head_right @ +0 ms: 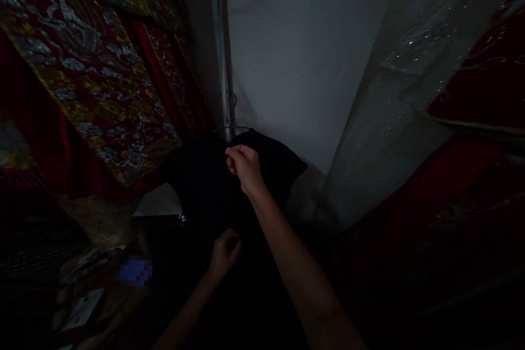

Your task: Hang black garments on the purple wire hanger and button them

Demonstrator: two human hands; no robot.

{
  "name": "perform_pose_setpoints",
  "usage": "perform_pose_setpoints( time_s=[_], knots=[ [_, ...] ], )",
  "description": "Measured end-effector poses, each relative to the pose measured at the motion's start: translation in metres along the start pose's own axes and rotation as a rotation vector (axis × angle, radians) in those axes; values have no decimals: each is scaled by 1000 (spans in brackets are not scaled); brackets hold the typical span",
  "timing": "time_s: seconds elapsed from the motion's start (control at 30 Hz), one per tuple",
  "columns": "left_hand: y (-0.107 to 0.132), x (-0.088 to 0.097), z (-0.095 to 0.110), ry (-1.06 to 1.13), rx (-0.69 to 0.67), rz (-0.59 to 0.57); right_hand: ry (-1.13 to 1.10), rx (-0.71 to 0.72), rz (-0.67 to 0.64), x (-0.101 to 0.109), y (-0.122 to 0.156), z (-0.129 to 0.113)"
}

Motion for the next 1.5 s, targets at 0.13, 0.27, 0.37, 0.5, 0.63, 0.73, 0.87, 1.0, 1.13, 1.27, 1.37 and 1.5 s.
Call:
perform_pose_setpoints(
  time_s=[0.13, 0.27, 0.37, 0.5, 0.63, 0.73, 0.87, 1.0, 1.13, 1.27, 1.37, 1.5],
  knots=[
    [-40, 45, 56, 83, -120, -338, 51, 36, 2, 6, 16, 10],
    [-85, 113, 133, 106, -318, 153, 121, 112, -45, 16, 23, 2],
    [-110, 137, 176, 55, -458, 282, 196, 222, -102, 18, 26, -14],
    [-126, 137, 200, -142, -578, 214, 357, 340, -58, 23, 28, -27],
    [-126, 132, 204, -286, -617, 207, 420, 332, -4, 31, 24, -8],
    [-120, 141, 211, -271, -606, 305, 444, 259, 42, 39, 21, 22],
    [-113, 155, 228, -263, -586, 328, 401, 151, 60, 47, 27, 47],
    [-114, 155, 227, -271, -569, 212, 259, 202, -22, 40, 34, 26],
    [-118, 150, 213, -266, -581, 184, 263, 252, -139, 25, 26, -6],
    [-121, 150, 207, -269, -623, 233, 311, 292, -166, 21, 16, -14],
    [-122, 150, 208, -280, -635, 225, 327, 326, -127, 23, 14, -10],
    [-120, 148, 209, -288, -621, 199, 337, 300, -139, 24, 17, -5]
  ],
)
Point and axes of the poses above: each hand's wrist, its own y-axis away from the middle knuckle, its own x-axis out of the back of the hand, z = x × y, the point moved 3 cm from there along -y, towards the middle knuckle, and after that the axes turned 3 degrees about x, right-handed, at the moved point
